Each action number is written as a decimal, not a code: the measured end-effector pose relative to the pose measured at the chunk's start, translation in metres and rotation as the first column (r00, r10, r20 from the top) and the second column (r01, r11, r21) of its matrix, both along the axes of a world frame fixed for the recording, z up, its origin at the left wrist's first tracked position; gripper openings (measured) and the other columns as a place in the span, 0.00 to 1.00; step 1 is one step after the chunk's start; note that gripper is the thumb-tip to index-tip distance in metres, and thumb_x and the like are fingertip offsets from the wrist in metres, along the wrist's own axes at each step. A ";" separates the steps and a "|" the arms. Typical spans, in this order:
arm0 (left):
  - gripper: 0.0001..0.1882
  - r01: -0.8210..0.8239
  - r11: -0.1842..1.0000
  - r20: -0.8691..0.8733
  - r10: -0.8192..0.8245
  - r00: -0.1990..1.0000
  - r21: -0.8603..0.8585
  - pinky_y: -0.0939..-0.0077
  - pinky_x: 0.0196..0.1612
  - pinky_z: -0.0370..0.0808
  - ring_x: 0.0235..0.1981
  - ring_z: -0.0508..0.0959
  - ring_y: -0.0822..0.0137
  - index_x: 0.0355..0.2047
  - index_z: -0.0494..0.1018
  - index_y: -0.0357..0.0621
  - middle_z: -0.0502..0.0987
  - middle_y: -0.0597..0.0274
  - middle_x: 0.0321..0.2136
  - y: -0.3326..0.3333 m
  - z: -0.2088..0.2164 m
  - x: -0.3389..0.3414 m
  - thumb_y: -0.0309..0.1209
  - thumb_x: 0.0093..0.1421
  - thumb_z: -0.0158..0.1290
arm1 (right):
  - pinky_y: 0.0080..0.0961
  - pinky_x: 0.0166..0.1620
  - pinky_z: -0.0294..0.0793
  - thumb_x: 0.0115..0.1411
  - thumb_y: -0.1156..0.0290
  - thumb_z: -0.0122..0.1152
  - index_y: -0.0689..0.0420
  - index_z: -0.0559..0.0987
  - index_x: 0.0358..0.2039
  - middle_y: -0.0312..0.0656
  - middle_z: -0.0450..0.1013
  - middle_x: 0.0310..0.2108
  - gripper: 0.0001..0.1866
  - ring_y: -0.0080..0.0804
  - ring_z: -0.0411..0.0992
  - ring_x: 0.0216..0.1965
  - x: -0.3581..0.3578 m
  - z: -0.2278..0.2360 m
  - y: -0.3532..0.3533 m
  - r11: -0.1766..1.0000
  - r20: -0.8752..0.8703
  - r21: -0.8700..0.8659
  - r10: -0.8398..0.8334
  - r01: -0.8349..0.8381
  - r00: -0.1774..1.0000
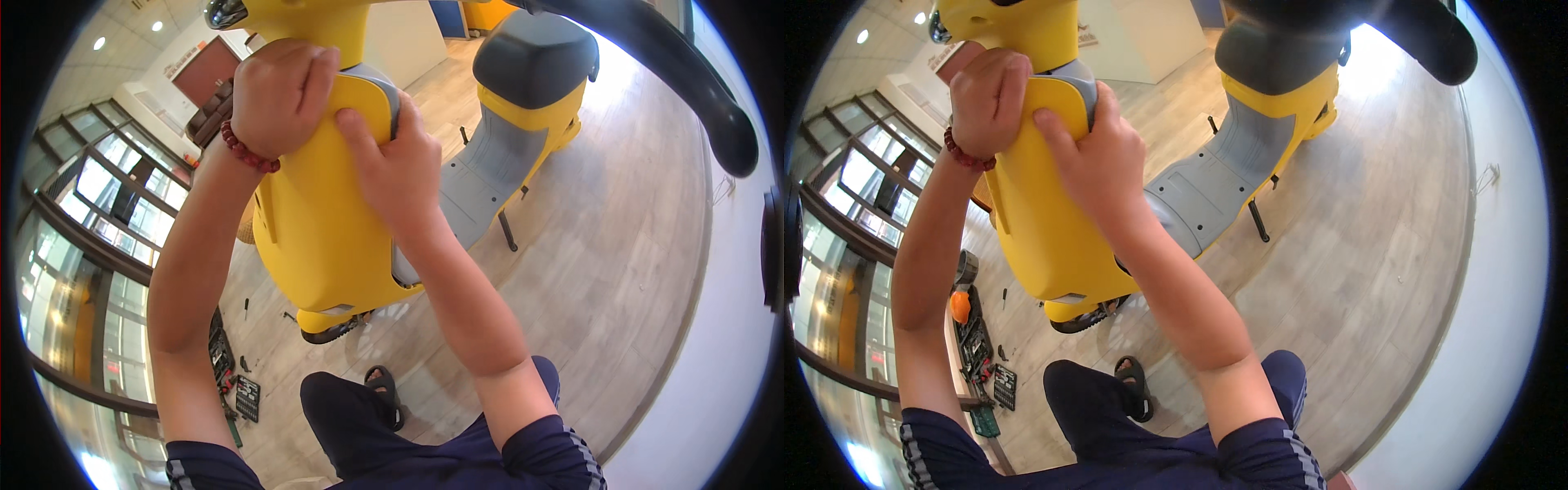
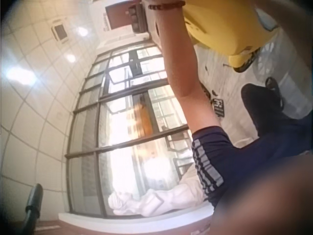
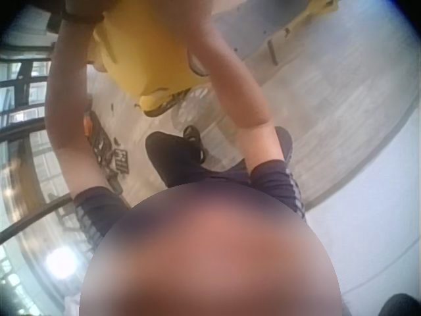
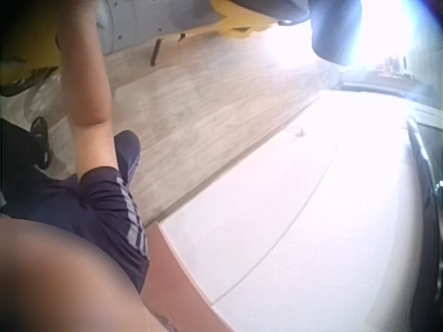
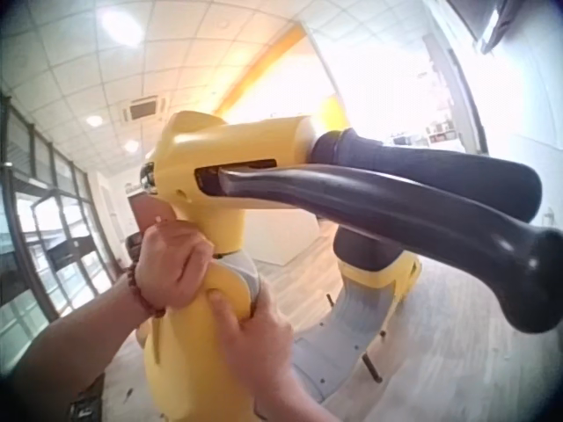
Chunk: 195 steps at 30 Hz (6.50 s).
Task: Installing plastic body panels onto an electric scooter by aligning and snapping them into place.
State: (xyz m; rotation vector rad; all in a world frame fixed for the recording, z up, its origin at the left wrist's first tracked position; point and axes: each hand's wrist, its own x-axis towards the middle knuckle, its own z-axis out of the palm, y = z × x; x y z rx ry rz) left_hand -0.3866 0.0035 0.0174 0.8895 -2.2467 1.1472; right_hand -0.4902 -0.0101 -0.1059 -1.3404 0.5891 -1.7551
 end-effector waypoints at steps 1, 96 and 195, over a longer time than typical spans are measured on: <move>0.13 0.005 1.000 -0.002 -0.005 1.000 0.003 0.65 0.18 0.65 0.15 0.68 0.56 0.15 0.66 0.39 0.67 0.56 0.12 -0.002 -0.001 -0.006 0.28 0.56 0.47 | 0.36 0.29 0.72 0.50 0.53 0.61 0.69 0.67 0.43 0.54 0.73 0.25 0.32 0.50 0.74 0.27 0.001 -0.001 0.000 1.000 0.012 -0.003 0.008 -0.008 1.000; 0.18 -0.668 0.725 0.982 -0.065 0.176 0.167 0.66 0.49 0.70 0.35 0.76 0.64 0.28 0.73 0.43 0.76 0.62 0.28 -0.025 -0.023 -0.105 0.46 0.57 0.46 | 0.32 0.27 0.69 0.46 0.51 0.63 0.62 0.71 0.28 0.45 0.70 0.21 0.24 0.41 0.71 0.24 0.020 -0.084 0.014 0.996 0.276 0.052 0.059 -0.076 0.959; 0.38 -0.967 0.247 0.998 -0.018 0.057 0.060 0.60 0.54 0.63 0.54 0.64 0.55 0.55 0.60 0.42 0.63 0.50 0.53 0.029 -0.327 -0.087 0.46 0.46 0.59 | 0.45 0.52 0.62 0.62 0.47 0.41 0.50 0.66 0.50 0.38 0.67 0.49 0.25 0.37 0.65 0.51 0.102 -0.410 0.081 0.375 0.842 -0.350 -0.276 -0.859 -0.463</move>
